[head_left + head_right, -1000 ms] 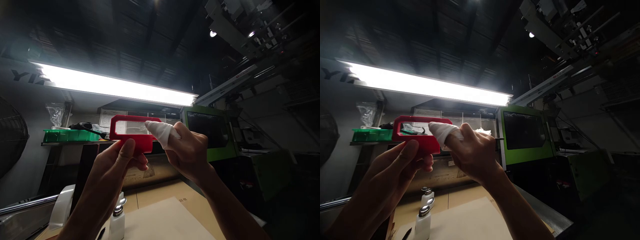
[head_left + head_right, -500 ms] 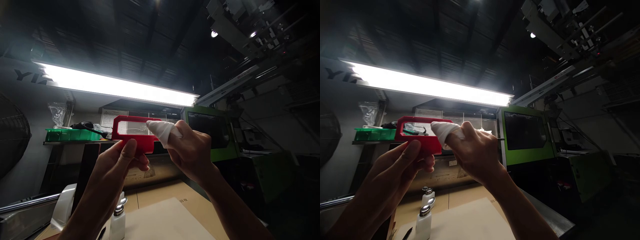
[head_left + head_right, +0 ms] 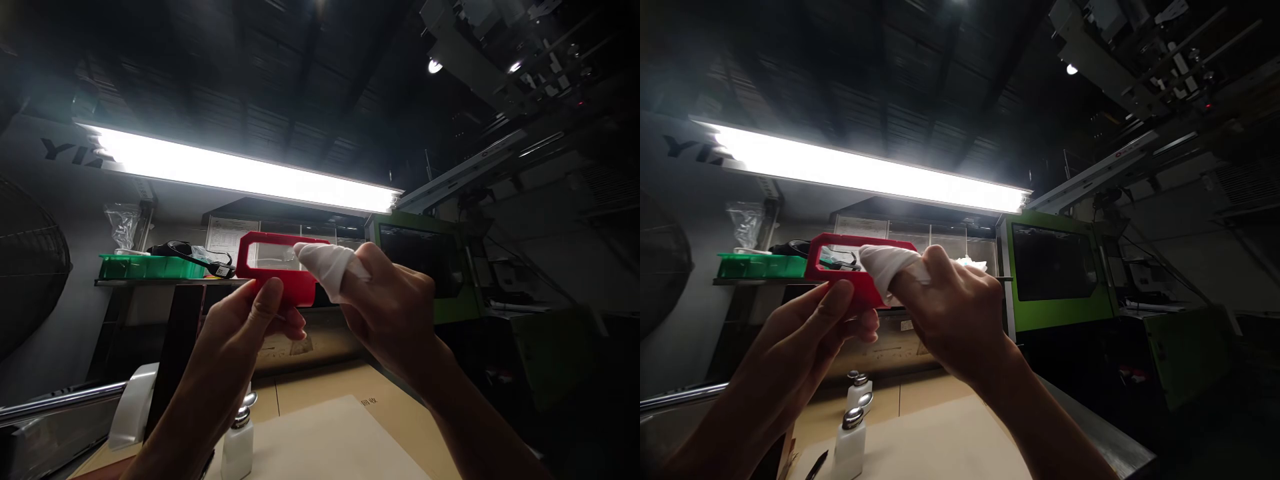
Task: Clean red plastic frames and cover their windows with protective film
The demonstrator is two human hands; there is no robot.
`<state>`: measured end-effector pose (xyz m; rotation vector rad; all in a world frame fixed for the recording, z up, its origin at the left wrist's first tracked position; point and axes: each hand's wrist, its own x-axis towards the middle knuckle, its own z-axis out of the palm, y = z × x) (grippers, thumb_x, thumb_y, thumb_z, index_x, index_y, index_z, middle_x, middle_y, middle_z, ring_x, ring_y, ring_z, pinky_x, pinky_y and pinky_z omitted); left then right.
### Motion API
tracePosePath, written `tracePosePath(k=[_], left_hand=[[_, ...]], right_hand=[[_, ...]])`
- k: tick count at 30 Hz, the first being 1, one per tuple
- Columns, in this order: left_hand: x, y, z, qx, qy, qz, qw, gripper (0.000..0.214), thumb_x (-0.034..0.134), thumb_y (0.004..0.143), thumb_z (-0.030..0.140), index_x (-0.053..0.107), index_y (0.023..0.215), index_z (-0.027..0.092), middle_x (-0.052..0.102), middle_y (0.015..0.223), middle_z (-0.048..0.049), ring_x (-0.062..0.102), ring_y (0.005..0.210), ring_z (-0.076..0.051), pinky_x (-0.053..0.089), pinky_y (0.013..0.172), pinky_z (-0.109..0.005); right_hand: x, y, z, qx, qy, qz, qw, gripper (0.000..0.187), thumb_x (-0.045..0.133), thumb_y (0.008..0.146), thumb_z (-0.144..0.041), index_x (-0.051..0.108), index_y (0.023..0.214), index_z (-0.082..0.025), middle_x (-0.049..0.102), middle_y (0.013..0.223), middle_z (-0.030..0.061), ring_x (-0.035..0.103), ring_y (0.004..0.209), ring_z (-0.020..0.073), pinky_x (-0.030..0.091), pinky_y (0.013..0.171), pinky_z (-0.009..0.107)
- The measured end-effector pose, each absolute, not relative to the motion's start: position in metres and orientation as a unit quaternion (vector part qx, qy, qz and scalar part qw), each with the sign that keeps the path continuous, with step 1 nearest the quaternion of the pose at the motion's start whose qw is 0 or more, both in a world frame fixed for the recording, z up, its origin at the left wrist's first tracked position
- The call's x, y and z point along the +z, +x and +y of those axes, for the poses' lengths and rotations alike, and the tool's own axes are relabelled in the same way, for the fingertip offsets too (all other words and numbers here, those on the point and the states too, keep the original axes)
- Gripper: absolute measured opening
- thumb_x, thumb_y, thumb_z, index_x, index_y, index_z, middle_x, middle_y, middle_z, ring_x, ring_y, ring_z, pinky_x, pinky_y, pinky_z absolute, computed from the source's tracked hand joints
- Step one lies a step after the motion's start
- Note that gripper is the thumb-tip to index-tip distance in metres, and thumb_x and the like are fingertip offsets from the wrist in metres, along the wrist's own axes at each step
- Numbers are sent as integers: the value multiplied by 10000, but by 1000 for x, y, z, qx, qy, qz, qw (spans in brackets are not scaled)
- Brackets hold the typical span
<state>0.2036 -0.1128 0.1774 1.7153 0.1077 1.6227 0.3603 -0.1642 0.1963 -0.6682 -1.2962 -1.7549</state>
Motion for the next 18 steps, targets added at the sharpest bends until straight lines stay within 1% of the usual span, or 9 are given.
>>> tracePosePath(k=[5, 7, 9, 11, 15, 18], left_hand=[[177, 204, -114, 634, 674, 56, 376, 280, 639, 765, 455, 657, 708, 182, 626, 589, 16, 572, 541, -98, 493, 540, -168], [176, 204, -115, 627, 683, 63, 370, 298, 632, 762, 476, 652, 735, 180, 623, 595, 18, 568, 552, -103, 494, 549, -178], [176, 204, -115, 617, 694, 67, 365, 308, 613, 774, 481, 640, 742, 176, 628, 596, 17, 566, 556, -107, 494, 561, -188], [176, 203, -117, 613, 698, 73, 362, 311, 587, 795, 474, 634, 736, 172, 634, 591, 13, 565, 550, -107, 488, 562, -191], [177, 202, -122, 619, 694, 72, 362, 267, 573, 818, 412, 640, 733, 167, 633, 584, 3, 570, 545, -114, 486, 561, -198], [177, 203, -123, 619, 690, 65, 370, 233, 591, 810, 376, 630, 717, 166, 629, 588, 2, 570, 545, -116, 489, 564, -198]], right_hand=[[197, 350, -164, -709, -272, -529, 380, 240, 493, 886, -188, 709, 900, -291, 424, 640, -27, 298, 516, 70, 242, 468, 215], [200, 348, -164, -714, -277, -529, 364, 221, 502, 885, -209, 707, 882, -291, 436, 643, -31, 305, 517, 67, 240, 468, 211], [205, 349, -163, -720, -295, -519, 354, 224, 483, 900, -226, 701, 911, -279, 455, 644, -32, 306, 506, 62, 229, 458, 207], [210, 352, -162, -725, -316, -493, 362, 232, 464, 912, -231, 691, 947, -261, 477, 648, -29, 297, 489, 57, 210, 444, 204], [212, 361, -163, -720, -332, -458, 402, 231, 470, 883, -172, 687, 927, -239, 479, 641, -23, 262, 469, 58, 176, 424, 206], [208, 359, -166, -714, -318, -484, 393, 253, 450, 893, -164, 681, 961, -241, 467, 649, -18, 279, 482, 63, 201, 434, 210]])
